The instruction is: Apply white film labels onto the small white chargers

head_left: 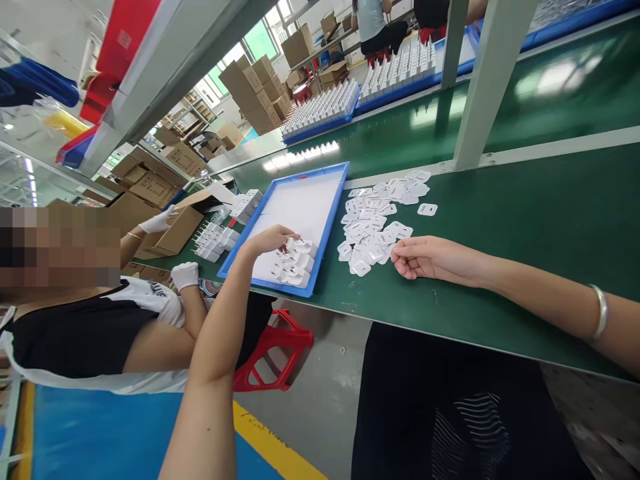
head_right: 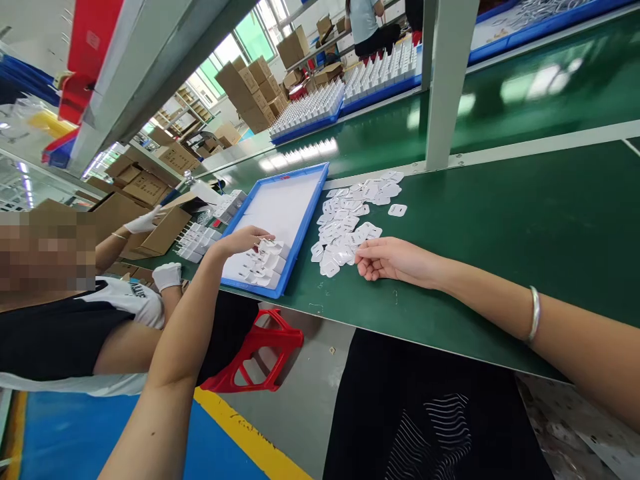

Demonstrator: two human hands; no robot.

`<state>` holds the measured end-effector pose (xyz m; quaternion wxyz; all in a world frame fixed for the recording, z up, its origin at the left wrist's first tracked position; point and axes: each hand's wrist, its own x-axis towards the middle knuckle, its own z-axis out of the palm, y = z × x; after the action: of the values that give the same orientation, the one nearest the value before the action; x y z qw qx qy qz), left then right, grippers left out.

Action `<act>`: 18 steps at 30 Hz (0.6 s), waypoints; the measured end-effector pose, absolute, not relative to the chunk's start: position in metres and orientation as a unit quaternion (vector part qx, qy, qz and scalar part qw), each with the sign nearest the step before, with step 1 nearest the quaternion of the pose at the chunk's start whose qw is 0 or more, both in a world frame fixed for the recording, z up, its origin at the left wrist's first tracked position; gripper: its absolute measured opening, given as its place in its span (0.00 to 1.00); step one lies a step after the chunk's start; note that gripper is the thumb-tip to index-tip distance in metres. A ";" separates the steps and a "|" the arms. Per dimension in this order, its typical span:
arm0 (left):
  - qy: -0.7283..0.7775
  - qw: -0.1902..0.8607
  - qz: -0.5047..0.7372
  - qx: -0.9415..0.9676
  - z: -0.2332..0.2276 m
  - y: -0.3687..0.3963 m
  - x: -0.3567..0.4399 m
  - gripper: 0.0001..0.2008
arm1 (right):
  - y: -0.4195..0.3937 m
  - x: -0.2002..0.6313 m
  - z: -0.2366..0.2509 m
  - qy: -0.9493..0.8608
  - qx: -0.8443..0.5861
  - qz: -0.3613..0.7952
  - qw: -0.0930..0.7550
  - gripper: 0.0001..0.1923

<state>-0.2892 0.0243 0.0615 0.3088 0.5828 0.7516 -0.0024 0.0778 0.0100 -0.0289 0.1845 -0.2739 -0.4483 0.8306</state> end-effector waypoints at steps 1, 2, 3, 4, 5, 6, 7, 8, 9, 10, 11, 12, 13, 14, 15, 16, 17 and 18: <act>0.751 0.316 0.001 0.580 0.062 0.023 -0.292 0.17 | 0.010 0.078 -0.029 -0.449 -0.274 0.830 0.184 0.12; 0.750 0.320 0.007 0.579 0.063 0.022 -0.294 0.18 | 0.011 0.078 -0.028 -0.449 -0.275 0.830 0.184 0.12; 0.749 0.323 0.013 0.579 0.065 0.021 -0.297 0.19 | 0.011 0.079 -0.028 -0.448 -0.275 0.830 0.184 0.12; 0.747 0.322 0.023 0.580 0.067 0.019 -0.300 0.20 | 0.011 0.079 -0.028 -0.448 -0.276 0.830 0.184 0.12; 0.747 0.318 0.034 0.583 0.070 0.017 -0.302 0.21 | 0.010 0.079 -0.028 -0.450 -0.277 0.829 0.184 0.12; 0.746 0.311 0.047 0.587 0.073 0.014 -0.303 0.22 | 0.010 0.079 -0.028 -0.454 -0.280 0.826 0.185 0.12; 0.745 0.297 0.071 0.593 0.077 0.009 -0.303 0.23 | 0.009 0.079 -0.027 -0.459 -0.284 0.821 0.186 0.11; 0.745 0.271 0.111 0.600 0.081 0.002 -0.301 0.24 | 0.009 0.078 -0.027 -0.466 -0.289 0.816 0.186 0.11; 0.742 0.235 0.165 0.606 0.086 -0.006 -0.297 0.24 | 0.008 0.077 -0.026 -0.473 -0.295 0.809 0.185 0.11; 0.734 0.191 0.231 0.610 0.089 -0.017 -0.289 0.24 | 0.008 0.076 -0.025 -0.482 -0.303 0.801 0.184 0.11; 0.717 0.141 0.305 0.611 0.092 -0.030 -0.278 0.24 | 0.009 0.076 -0.022 -0.492 -0.312 0.792 0.182 0.10; 0.692 0.095 0.370 0.612 0.094 -0.045 -0.265 0.22 | 0.010 0.077 -0.017 -0.502 -0.323 0.781 0.181 0.10; 0.660 0.055 0.425 0.617 0.093 -0.062 -0.249 0.19 | 0.013 0.079 -0.011 -0.513 -0.336 0.769 0.181 0.09; 0.619 0.029 0.467 0.631 0.090 -0.079 -0.231 0.16 | 0.016 0.084 -0.004 -0.534 -0.357 0.741 0.195 0.08; 0.571 0.028 0.500 0.651 0.084 -0.095 -0.213 0.15 | 0.021 0.091 0.005 -0.561 -0.386 0.698 0.220 0.08; 0.507 0.062 0.524 0.682 0.075 -0.110 -0.196 0.15 | 0.026 0.102 0.015 -0.588 -0.418 0.644 0.256 0.07; 0.448 0.113 0.529 0.712 0.063 -0.122 -0.180 0.14 | 0.033 0.116 0.024 -0.615 -0.460 0.564 0.303 0.06; 0.412 0.163 0.521 0.729 0.050 -0.131 -0.166 0.13 | 0.039 0.134 0.033 -0.633 -0.505 0.476 0.344 0.06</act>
<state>-0.1657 -0.1314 0.0499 0.1626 0.7295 0.4119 0.5213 0.1341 0.0390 0.0330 0.3436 -0.5051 -0.6328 0.4758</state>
